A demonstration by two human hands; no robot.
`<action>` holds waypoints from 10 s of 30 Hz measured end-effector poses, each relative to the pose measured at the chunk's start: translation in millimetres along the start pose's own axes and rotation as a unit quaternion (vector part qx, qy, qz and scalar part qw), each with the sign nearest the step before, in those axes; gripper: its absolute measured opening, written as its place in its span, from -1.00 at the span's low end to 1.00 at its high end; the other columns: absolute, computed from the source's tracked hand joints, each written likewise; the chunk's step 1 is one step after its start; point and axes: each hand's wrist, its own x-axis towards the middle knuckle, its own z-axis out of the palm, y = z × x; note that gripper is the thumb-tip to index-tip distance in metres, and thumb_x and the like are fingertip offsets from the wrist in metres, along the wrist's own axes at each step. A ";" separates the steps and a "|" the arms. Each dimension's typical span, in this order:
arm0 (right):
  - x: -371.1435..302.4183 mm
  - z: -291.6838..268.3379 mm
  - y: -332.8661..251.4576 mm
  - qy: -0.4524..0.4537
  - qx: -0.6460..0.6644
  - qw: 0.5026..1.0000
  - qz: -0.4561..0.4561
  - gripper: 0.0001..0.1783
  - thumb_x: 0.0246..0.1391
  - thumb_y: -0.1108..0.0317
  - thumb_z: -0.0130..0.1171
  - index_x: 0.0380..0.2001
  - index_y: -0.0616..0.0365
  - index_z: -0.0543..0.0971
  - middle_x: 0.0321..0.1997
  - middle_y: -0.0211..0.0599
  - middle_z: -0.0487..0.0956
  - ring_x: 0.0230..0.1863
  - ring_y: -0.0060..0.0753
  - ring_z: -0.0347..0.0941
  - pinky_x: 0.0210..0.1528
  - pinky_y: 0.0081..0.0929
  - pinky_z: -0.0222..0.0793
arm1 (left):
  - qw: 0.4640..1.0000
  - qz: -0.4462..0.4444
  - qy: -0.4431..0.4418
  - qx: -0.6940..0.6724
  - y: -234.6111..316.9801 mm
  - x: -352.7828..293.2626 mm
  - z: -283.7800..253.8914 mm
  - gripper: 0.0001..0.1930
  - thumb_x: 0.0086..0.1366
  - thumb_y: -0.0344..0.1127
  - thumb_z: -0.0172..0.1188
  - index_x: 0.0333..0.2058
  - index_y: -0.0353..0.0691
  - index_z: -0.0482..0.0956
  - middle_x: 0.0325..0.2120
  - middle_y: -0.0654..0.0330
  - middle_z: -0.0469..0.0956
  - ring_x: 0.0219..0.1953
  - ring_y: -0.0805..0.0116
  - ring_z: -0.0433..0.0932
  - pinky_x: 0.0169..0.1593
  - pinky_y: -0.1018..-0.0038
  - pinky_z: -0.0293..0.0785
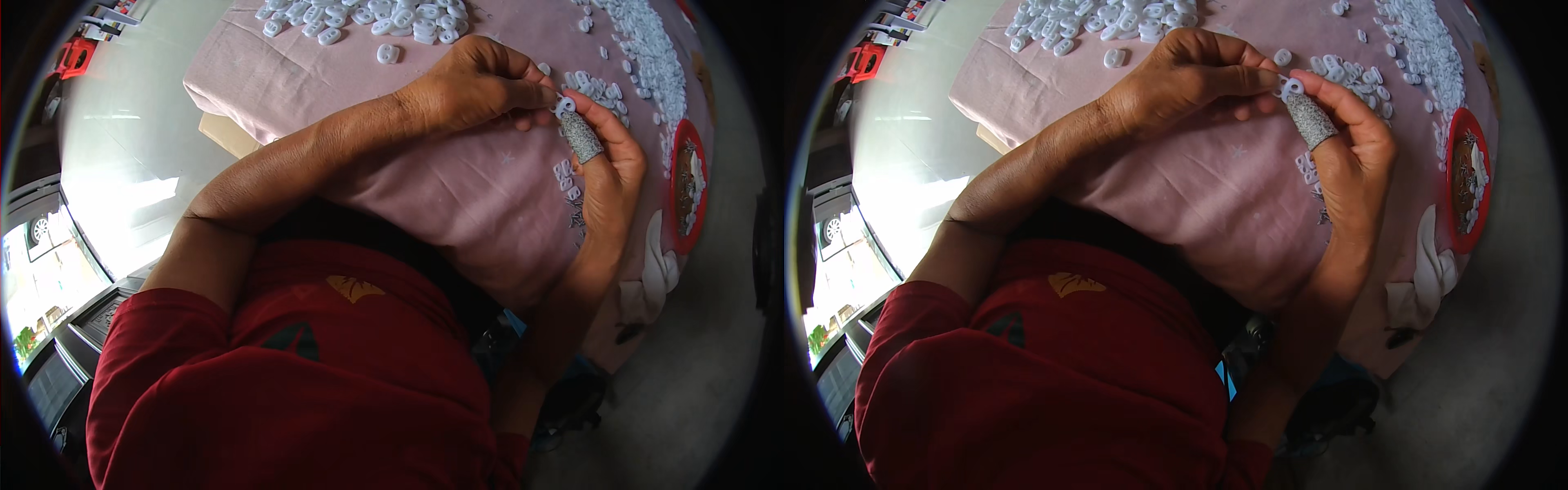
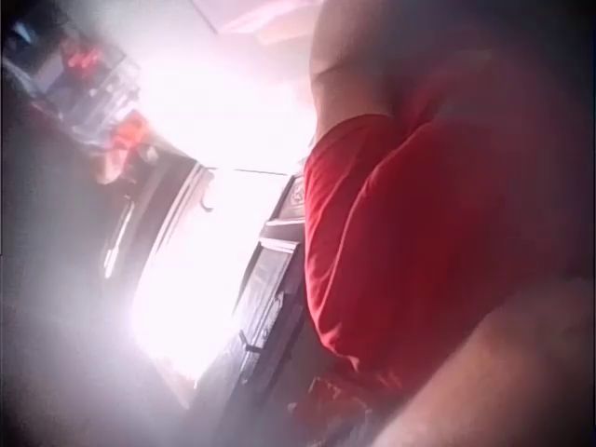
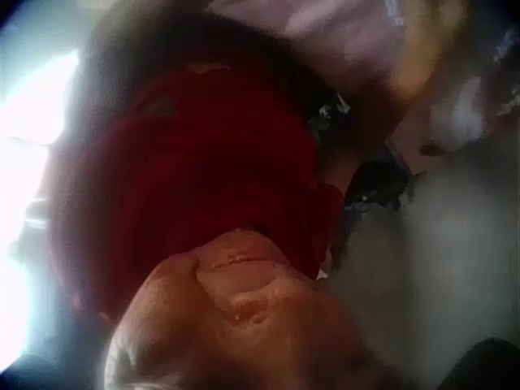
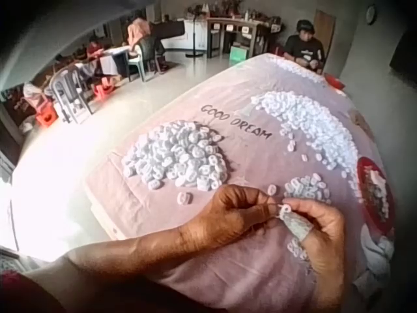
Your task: The person assembles small white plastic components by hand, inserting metal rings into them.
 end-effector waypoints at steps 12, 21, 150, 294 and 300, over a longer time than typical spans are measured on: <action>-0.8 8.4 4.7 0.033 -0.037 0.999 -0.021 -0.60 -0.01 0.63 0.02 -0.06 0.24 0.58 -0.30 -0.45 0.57 -0.54 -0.81 0.22 -0.49 -0.82 0.13 | 0.997 0.043 0.049 0.030 -4.4 -1.0 6.8 -0.85 0.26 -0.27 0.22 -0.38 -0.24 0.60 -0.55 0.35 0.53 -0.50 0.69 0.44 -0.41 0.71 0.37; 0.0 12.1 7.0 0.041 0.002 0.998 -0.041 -0.70 0.02 0.65 0.09 -0.15 0.24 0.62 -0.25 -0.41 0.63 -0.49 -0.83 0.33 -0.51 -0.82 0.18 | 0.996 0.050 0.072 0.026 -5.7 -0.1 8.0 -0.87 0.19 -0.37 0.26 -0.42 -0.33 0.61 -0.55 0.25 0.59 -0.47 0.58 0.54 -0.34 0.65 0.49; 5.5 1.9 17.9 -0.043 -0.426 0.884 -0.188 -0.72 0.00 0.58 0.11 -0.16 0.25 0.57 -0.27 -0.26 0.58 -0.20 -0.37 0.53 -0.19 -0.54 0.42 | 1.000 -0.007 -0.003 -0.009 -0.9 14.7 -22.9 -0.87 0.22 -0.35 0.22 -0.36 -0.30 0.57 -0.54 0.29 0.56 -0.57 0.66 0.45 -0.49 0.74 0.39; -9.1 14.5 -3.6 0.077 -0.109 0.989 -0.064 -0.78 0.04 0.51 0.04 -0.24 0.36 0.56 -0.44 -0.40 0.54 -0.39 -0.70 0.37 -0.37 -0.77 0.25 | 0.996 0.070 -0.010 0.057 0.6 1.4 0.9 -0.86 0.21 -0.37 0.26 -0.35 -0.35 0.59 -0.50 0.23 0.60 -0.47 0.58 0.55 -0.35 0.67 0.50; -7.4 5.8 -10.2 0.139 -0.101 0.985 -0.023 -0.71 0.05 0.51 -0.06 -0.17 0.35 0.52 -0.47 -0.35 0.49 -0.57 -0.75 0.20 -0.54 -0.80 0.11 | 0.996 0.078 0.010 -0.035 -7.7 3.9 1.3 -0.87 0.23 -0.37 0.23 -0.34 -0.32 0.57 -0.49 0.21 0.60 -0.46 0.57 0.56 -0.38 0.64 0.49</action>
